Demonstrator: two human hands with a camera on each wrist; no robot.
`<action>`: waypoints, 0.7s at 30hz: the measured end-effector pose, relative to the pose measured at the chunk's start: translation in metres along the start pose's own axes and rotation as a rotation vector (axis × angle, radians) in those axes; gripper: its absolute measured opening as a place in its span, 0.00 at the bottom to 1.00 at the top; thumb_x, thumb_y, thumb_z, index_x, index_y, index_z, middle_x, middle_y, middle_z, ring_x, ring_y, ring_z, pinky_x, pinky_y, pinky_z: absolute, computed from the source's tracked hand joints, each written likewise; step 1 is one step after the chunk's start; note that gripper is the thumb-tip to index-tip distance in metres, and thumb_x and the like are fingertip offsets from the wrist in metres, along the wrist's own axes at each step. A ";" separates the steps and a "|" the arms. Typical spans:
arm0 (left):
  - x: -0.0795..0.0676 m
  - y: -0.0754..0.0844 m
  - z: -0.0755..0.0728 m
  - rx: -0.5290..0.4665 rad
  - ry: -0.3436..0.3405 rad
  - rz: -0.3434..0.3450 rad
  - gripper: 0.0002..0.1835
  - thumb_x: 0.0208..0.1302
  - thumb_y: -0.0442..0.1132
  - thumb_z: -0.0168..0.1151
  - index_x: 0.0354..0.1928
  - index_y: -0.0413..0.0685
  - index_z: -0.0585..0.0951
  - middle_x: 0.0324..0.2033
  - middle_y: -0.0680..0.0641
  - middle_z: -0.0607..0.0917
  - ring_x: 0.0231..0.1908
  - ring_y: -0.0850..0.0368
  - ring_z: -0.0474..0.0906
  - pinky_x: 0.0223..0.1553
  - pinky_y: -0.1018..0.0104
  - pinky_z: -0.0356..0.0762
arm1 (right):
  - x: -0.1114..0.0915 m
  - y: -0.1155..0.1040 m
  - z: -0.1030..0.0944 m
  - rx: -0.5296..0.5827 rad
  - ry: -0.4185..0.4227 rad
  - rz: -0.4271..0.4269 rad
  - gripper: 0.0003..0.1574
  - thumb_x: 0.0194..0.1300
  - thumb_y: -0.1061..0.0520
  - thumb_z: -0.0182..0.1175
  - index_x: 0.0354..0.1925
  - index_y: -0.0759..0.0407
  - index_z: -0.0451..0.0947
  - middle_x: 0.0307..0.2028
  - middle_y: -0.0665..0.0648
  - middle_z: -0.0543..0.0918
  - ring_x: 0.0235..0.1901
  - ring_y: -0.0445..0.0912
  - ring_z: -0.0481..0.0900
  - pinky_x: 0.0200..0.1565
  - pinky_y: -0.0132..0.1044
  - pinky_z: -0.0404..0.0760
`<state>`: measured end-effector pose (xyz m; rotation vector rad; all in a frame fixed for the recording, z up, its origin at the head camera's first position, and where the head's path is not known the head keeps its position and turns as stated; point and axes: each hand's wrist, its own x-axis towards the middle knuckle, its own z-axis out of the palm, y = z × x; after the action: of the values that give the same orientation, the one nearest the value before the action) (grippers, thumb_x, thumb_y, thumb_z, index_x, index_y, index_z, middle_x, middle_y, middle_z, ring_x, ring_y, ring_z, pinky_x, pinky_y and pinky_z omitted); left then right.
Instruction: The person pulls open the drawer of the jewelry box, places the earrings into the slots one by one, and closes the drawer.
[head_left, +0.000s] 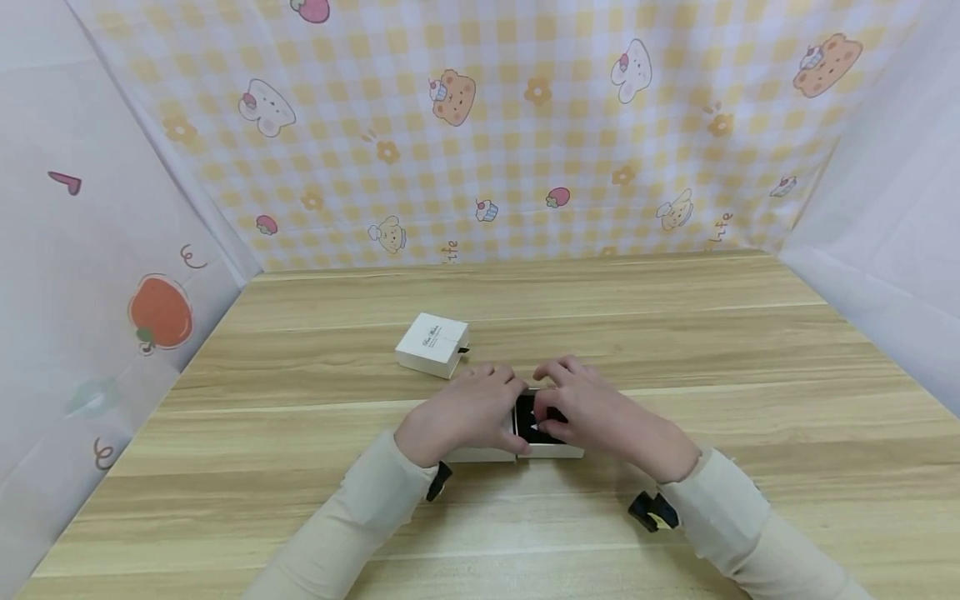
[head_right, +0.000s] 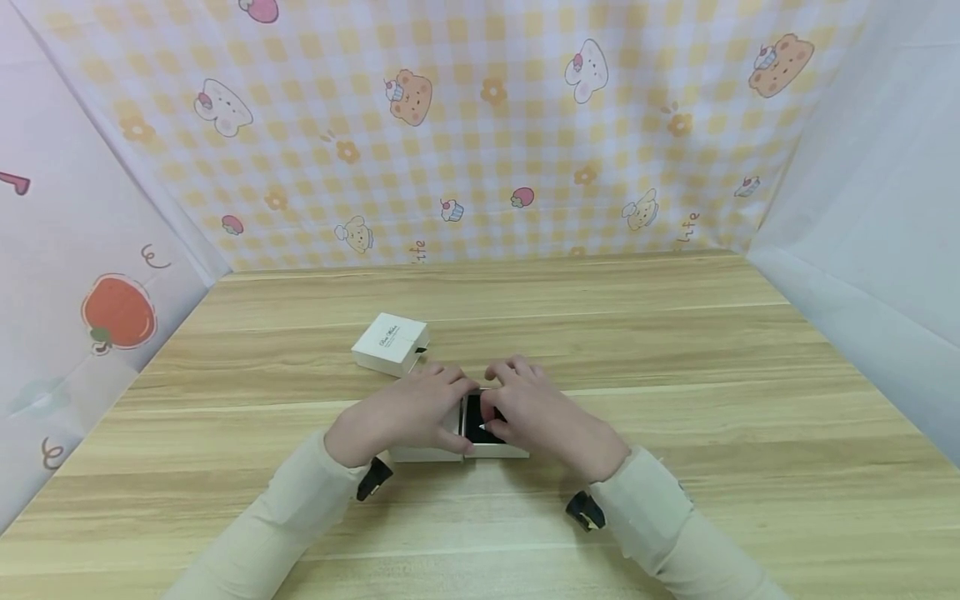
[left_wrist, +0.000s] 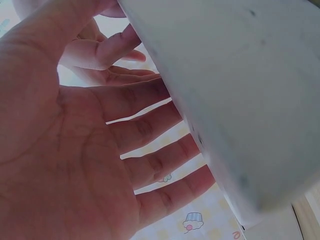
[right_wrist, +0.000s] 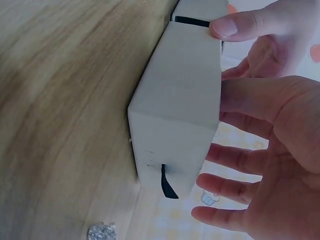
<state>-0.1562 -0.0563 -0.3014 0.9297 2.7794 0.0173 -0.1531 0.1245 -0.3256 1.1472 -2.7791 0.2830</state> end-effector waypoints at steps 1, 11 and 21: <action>0.000 0.000 0.000 0.004 0.001 0.002 0.36 0.49 0.63 0.65 0.56 0.50 0.74 0.49 0.50 0.75 0.52 0.52 0.68 0.57 0.57 0.65 | 0.000 0.000 -0.001 0.009 0.000 0.005 0.04 0.56 0.55 0.66 0.27 0.50 0.79 0.49 0.60 0.77 0.51 0.54 0.71 0.52 0.53 0.71; 0.000 -0.001 -0.001 0.035 0.000 0.016 0.39 0.49 0.65 0.64 0.59 0.48 0.72 0.52 0.50 0.75 0.55 0.52 0.68 0.57 0.57 0.67 | -0.006 0.007 -0.021 0.093 -0.060 0.090 0.14 0.60 0.53 0.62 0.44 0.56 0.76 0.49 0.56 0.76 0.51 0.53 0.72 0.51 0.51 0.72; -0.005 -0.009 -0.005 -0.001 -0.033 -0.003 0.49 0.43 0.65 0.68 0.65 0.47 0.66 0.59 0.46 0.72 0.57 0.47 0.67 0.60 0.54 0.65 | -0.011 0.012 -0.032 0.150 -0.264 0.209 0.38 0.54 0.44 0.66 0.58 0.60 0.70 0.54 0.59 0.74 0.56 0.56 0.70 0.56 0.53 0.68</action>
<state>-0.1585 -0.0666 -0.2962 0.9178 2.7507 0.0025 -0.1527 0.1475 -0.2981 0.9872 -3.1657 0.3922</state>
